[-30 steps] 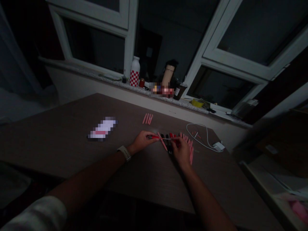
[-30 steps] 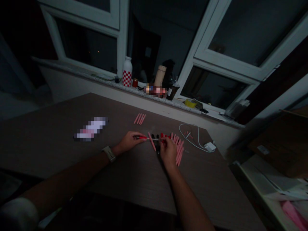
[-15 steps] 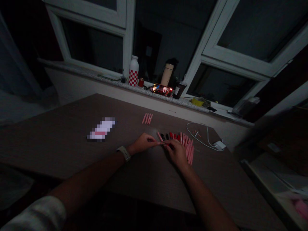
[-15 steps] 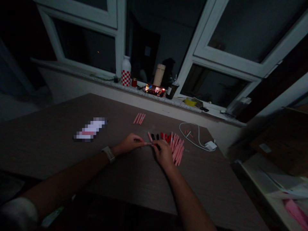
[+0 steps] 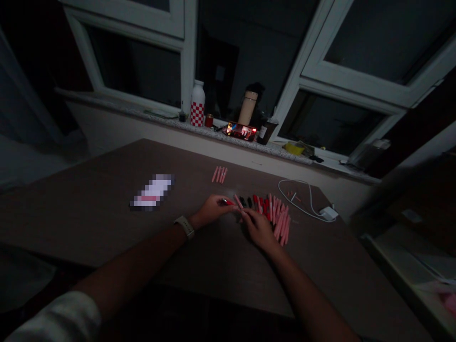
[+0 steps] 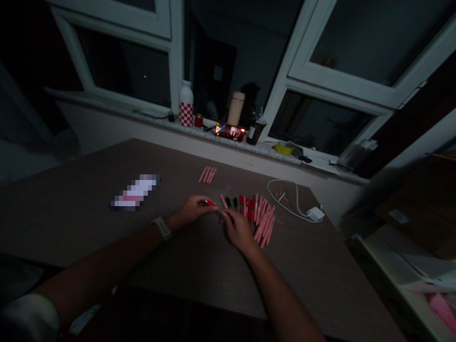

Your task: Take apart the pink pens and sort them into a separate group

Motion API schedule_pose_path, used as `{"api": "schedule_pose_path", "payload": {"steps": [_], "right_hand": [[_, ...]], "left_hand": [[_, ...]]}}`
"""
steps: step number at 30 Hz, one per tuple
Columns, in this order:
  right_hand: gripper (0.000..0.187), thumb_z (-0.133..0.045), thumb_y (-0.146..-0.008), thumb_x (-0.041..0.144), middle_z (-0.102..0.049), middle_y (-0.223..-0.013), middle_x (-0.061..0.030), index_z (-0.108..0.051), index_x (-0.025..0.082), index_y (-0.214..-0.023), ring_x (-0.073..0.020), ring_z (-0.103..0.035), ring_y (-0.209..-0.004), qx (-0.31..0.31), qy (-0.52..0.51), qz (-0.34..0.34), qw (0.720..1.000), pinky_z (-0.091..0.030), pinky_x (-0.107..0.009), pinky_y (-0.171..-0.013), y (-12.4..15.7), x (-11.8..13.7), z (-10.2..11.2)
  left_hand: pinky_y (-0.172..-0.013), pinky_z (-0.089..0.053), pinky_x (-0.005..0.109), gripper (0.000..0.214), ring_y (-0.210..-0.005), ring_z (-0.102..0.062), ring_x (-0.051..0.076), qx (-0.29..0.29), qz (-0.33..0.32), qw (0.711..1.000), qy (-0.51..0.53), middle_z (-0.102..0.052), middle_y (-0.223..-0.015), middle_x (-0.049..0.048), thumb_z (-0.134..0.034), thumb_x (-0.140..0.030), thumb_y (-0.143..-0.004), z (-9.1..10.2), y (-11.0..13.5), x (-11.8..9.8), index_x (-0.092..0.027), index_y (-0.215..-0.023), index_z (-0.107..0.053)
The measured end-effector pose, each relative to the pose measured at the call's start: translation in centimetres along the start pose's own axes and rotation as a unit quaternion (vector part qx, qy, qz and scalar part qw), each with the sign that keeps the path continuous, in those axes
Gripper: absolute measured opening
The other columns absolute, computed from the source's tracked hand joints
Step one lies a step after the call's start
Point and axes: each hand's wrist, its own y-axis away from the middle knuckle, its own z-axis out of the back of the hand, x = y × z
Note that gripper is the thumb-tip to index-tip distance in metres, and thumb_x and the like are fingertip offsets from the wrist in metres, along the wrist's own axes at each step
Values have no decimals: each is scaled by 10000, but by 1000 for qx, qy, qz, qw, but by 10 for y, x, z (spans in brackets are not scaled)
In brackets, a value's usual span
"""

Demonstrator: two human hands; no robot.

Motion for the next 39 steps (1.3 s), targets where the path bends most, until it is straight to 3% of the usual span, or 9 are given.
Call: {"api": "schedule_pose_path", "payload": {"steps": [5, 10, 16, 26, 31, 35, 39], "right_hand": [[259, -574, -871, 420, -683, -897, -46, -640, 209, -1006, -204, -614, -783, -51, -10, -30, 998, -447, -280, -703, 1, 2, -4], [388, -391, -954, 448, -639, -761, -38, -638, 182, -814, -192, -589, -736, -17, -3, -40, 999, -426, -272, -674, 0, -5, -5], [296, -551, -877, 461, -649, -848, -30, -619, 181, -947, -174, -580, -751, -45, -18, -37, 998, -427, -256, -676, 1, -5, -9], [419, -439, -915, 548, -531, -637, 11, -627, 177, -854, -137, -485, -593, 39, -122, -81, 988, -356, -243, -556, 1, -6, -13], [420, -611, -767, 612, -464, -581, 60, -534, 200, -799, -101, -395, -503, 14, -249, -140, 958, -280, -224, -493, -3, -5, -15], [414, -756, -653, 518, -526, -661, 49, -529, 206, -802, -99, -442, -556, -17, -266, -135, 954, -308, -218, -528, -3, -4, -12], [391, -626, -773, 576, -575, -688, 4, -586, 188, -752, -126, -486, -605, 10, -222, -120, 968, -329, -237, -560, -3, -10, -11]], "left_hand": [[-730, -505, 276, 238, -760, -671, 186, 19, 19, 998, 50, -746, -824, 72, -771, -350, -698, -4, 1, -2, -143, -812, -741], [-776, -507, 284, 273, -791, -672, 176, 39, 33, 997, 59, -745, -851, 70, -776, -340, -694, -5, 2, -4, -122, -852, -731], [-787, -500, 286, 284, -799, -666, 177, 39, 33, 997, 55, -740, -841, 66, -782, -344, -684, -6, 2, -2, -112, -836, -724], [-776, -495, 286, 266, -741, -654, 156, 102, 56, 987, 113, -723, -763, 49, -769, -343, -698, -5, 1, 1, -102, -786, -701], [-822, -498, 301, 306, -804, -676, 175, 87, 67, 986, 126, -745, -846, 65, -776, -352, -697, -7, 1, 3, -102, -863, -716], [-833, -500, 303, 308, -827, -680, 182, 80, 60, 989, 113, -750, -880, 68, -779, -347, -698, -7, 0, 7, -109, -885, -720], [-805, -502, 291, 275, -792, -679, 171, 81, 56, 990, 103, -748, -854, 72, -766, -343, -716, -6, -1, 6, -105, -845, -716]]}}
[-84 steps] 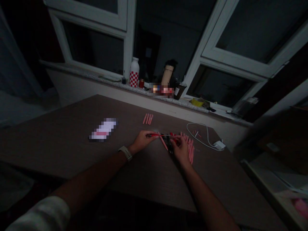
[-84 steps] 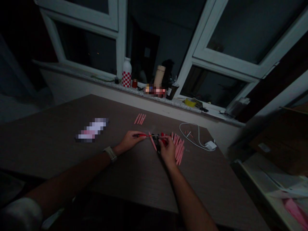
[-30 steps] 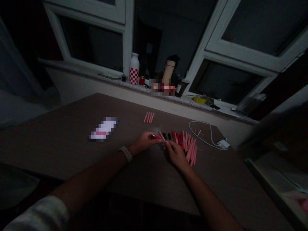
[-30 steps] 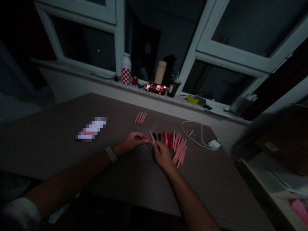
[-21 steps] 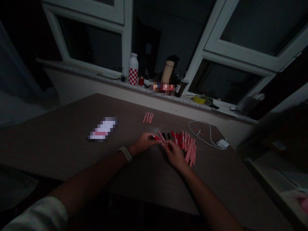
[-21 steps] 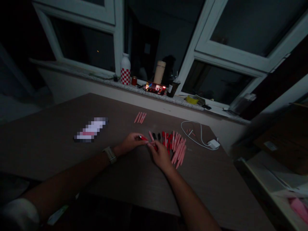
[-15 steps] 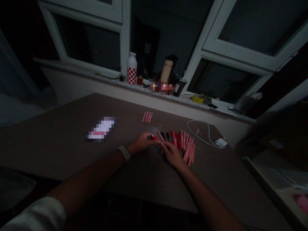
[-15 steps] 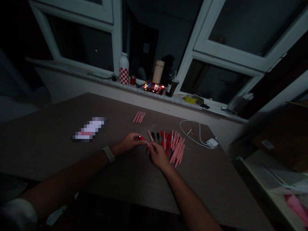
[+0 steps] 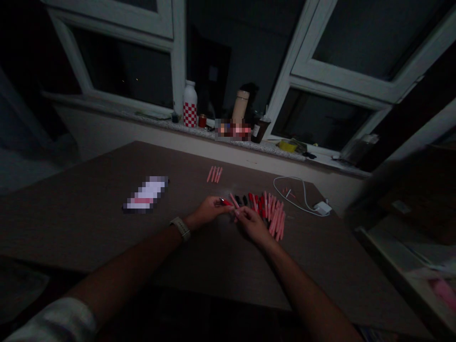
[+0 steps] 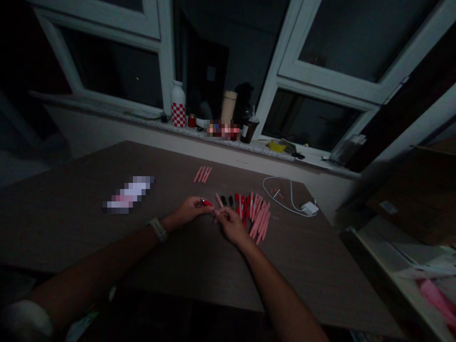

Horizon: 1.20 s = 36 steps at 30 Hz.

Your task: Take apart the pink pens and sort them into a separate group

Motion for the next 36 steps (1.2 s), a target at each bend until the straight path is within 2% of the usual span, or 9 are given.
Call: {"api": "schedule_pose_path", "payload": {"steps": [4, 9, 13, 16, 19, 23, 26, 31, 36], "right_hand": [[477, -498, -841, 628, -551, -651, 0, -596, 179, -709, -127, -466, -580, 12, 17, -17, 1000, -322, -243, -548, -2, -8, 0], [396, -683, -748, 543, -559, -721, 20, -589, 189, -900, -115, -462, -604, -16, 13, -12, 1000, -308, -221, -541, -1, -8, 0], [428, -554, -829, 595, -555, -692, 4, -605, 172, -785, -124, -479, -625, 10, 35, 11, 999, -339, -231, -572, -2, -9, 0], [498, -479, -856, 627, -520, -633, 9, -601, 165, -716, -110, -438, -563, 22, 27, -13, 999, -313, -225, -524, -3, -10, -2], [420, -610, -778, 599, -472, -600, 46, -590, 180, -796, -89, -372, -501, 3, -21, -37, 999, -258, -211, -474, -1, -8, -3], [404, -741, -686, 515, -528, -663, 46, -571, 203, -877, -94, -414, -533, -14, -53, -28, 998, -277, -205, -491, 2, -3, -3], [374, -669, -751, 556, -551, -677, 19, -592, 193, -800, -113, -456, -580, -6, -32, -1, 999, -312, -220, -525, 2, -4, -4], [514, -479, -848, 638, -539, -610, -6, -588, 172, -661, -118, -448, -543, 1, -10, -18, 1000, -305, -237, -510, -2, -13, -7], [356, -657, -765, 538, -505, -617, 50, -585, 198, -839, -86, -374, -476, -9, -62, -38, 997, -257, -213, -464, 0, -14, -4]], "left_hand": [[-796, -504, 294, 283, -773, -676, 168, 6, -5, 1000, -5, -744, -840, 76, -763, -351, -717, 0, 0, -1, -99, -836, -709], [-807, -504, 291, 281, -793, -678, 168, -16, 2, 1000, -5, -747, -854, 66, -766, -348, -712, 1, 0, 3, -111, -855, -714], [-802, -502, 281, 278, -782, -678, 161, 4, -1, 1000, -6, -746, -848, 64, -758, -351, -723, 1, 1, 1, -109, -852, -711], [-793, -504, 287, 299, -773, -676, 168, 25, 4, 1000, -9, -744, -830, 66, -749, -379, -727, 0, 2, -2, -104, -837, -706], [-797, -502, 290, 309, -792, -675, 176, 12, 8, 1000, -12, -746, -844, 68, -762, -382, -710, -2, 2, -3, -108, -842, -706], [-792, -498, 287, 313, -788, -672, 173, -4, 15, 1000, -2, -745, -850, 70, -776, -375, -694, -1, 2, -2, -106, -839, -706], [-786, -498, 287, 313, -770, -668, 167, -6, 10, 1000, 7, -740, -828, 64, -781, -372, -689, -1, 2, -3, -107, -833, -700], [-771, -499, 287, 294, -745, -665, 164, 22, 9, 1000, -16, -733, -791, 60, -766, -375, -709, -1, 2, -4, -105, -801, -694], [-803, -493, 290, 302, -801, -670, 169, 1, 14, 1000, -10, -741, -863, 74, -765, -362, -714, -2, 4, -4, -101, -853, -700]]}}
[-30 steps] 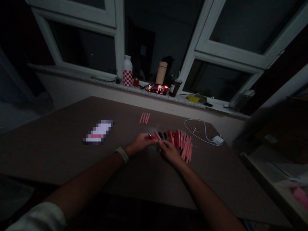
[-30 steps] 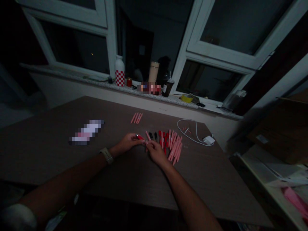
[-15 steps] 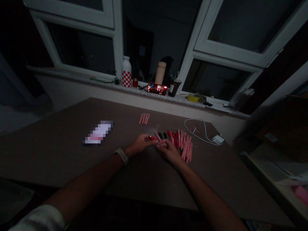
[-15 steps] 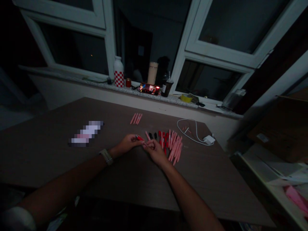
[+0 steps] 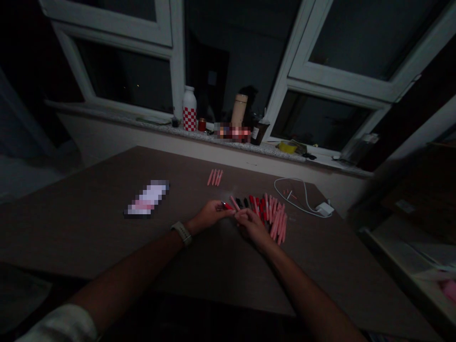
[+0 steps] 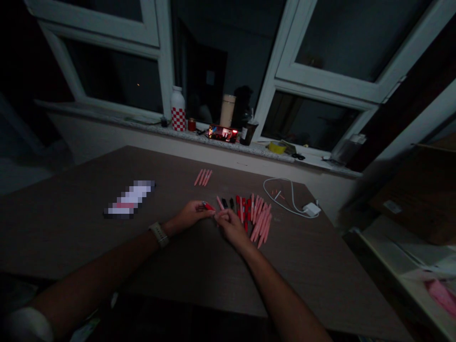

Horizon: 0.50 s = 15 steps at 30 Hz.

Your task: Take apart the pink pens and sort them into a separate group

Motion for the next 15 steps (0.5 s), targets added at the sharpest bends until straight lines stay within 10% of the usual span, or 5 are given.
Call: {"api": "schedule_pose_path", "payload": {"steps": [9, 15], "right_hand": [[464, -518, -837, 616, -573, -663, -16, -640, 174, -762, -138, -506, -612, 6, 44, 20, 999, -339, -236, -533, -4, -1, -1], [404, -724, -693, 552, -591, -712, 11, -612, 197, -849, -126, -498, -612, -14, 21, 26, 999, -345, -223, -546, -1, 5, 0]], "left_hand": [[-775, -505, 297, 317, -746, -665, 169, 2, -7, 1000, 0, -733, -795, 69, -768, -393, -701, -1, 0, -3, -102, -800, -690], [-785, -506, 292, 316, -778, -674, 172, -11, -5, 1000, -5, -741, -843, 73, -764, -384, -706, 1, -2, 2, -107, -843, -697]]}}
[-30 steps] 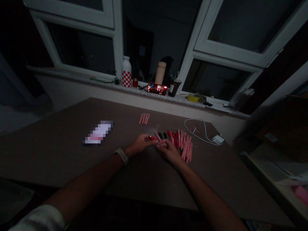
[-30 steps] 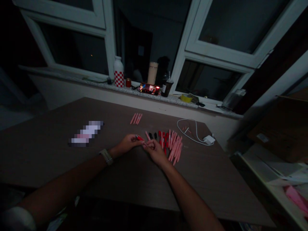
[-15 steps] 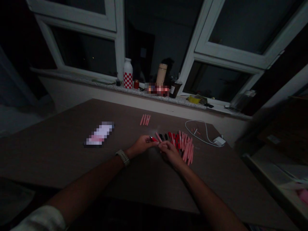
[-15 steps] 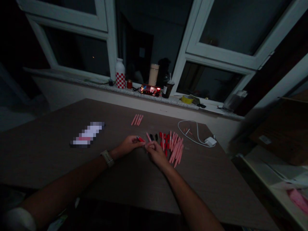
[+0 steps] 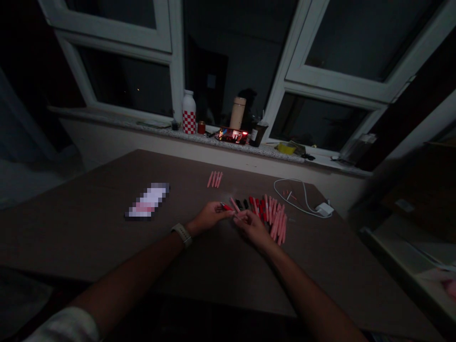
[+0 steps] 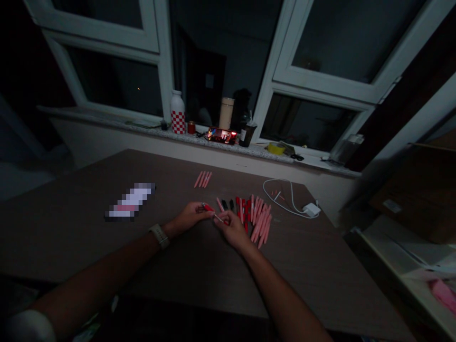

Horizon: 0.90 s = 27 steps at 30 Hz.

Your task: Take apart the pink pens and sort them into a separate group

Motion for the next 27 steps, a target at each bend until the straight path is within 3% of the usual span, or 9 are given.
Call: {"api": "schedule_pose_path", "payload": {"steps": [6, 11, 18, 24, 27], "right_hand": [[486, -551, -793, 647, -576, -637, -16, -619, 179, -677, -137, -497, -584, 18, 24, -19, 999, -339, -242, -531, -2, 0, -2], [392, -713, -700, 556, -588, -684, 10, -619, 197, -825, -134, -511, -618, -7, 13, -1, 1000, -357, -230, -556, -2, -2, 0], [492, -521, -822, 640, -611, -680, -28, -625, 176, -698, -153, -535, -648, 34, 41, -3, 999, -380, -249, -583, -4, -3, -1], [381, -667, -759, 542, -641, -828, -15, -647, 191, -906, -161, -555, -746, 11, 61, 22, 998, -403, -262, -687, -2, -1, -3], [346, -610, -810, 531, -613, -769, -1, -646, 190, -853, -153, -534, -717, 12, 86, 32, 996, -389, -258, -673, -1, -1, -1]], "left_hand": [[-761, -508, 288, 327, -745, -669, 166, 3, -4, 1000, -10, -738, -813, 76, -764, -401, -707, 0, 0, 0, -100, -812, -692], [-767, -512, 295, 345, -778, -675, 180, -10, 7, 1000, -12, -744, -850, 79, -767, -412, -697, 1, -1, 3, -107, -842, -702], [-747, -508, 284, 318, -743, -661, 167, -32, -14, 999, -26, -734, -794, 62, -766, -408, -698, 2, -1, 3, -114, -796, -695], [-742, -503, 267, 321, -742, -658, 156, -27, -3, 1000, -15, -733, -812, 54, -773, -407, -688, 1, -1, 0, -121, -812, -698], [-737, -498, 263, 315, -734, -651, 153, -31, -7, 999, -22, -727, -793, 47, -775, -403, -688, 2, -1, 2, -121, -806, -697]]}}
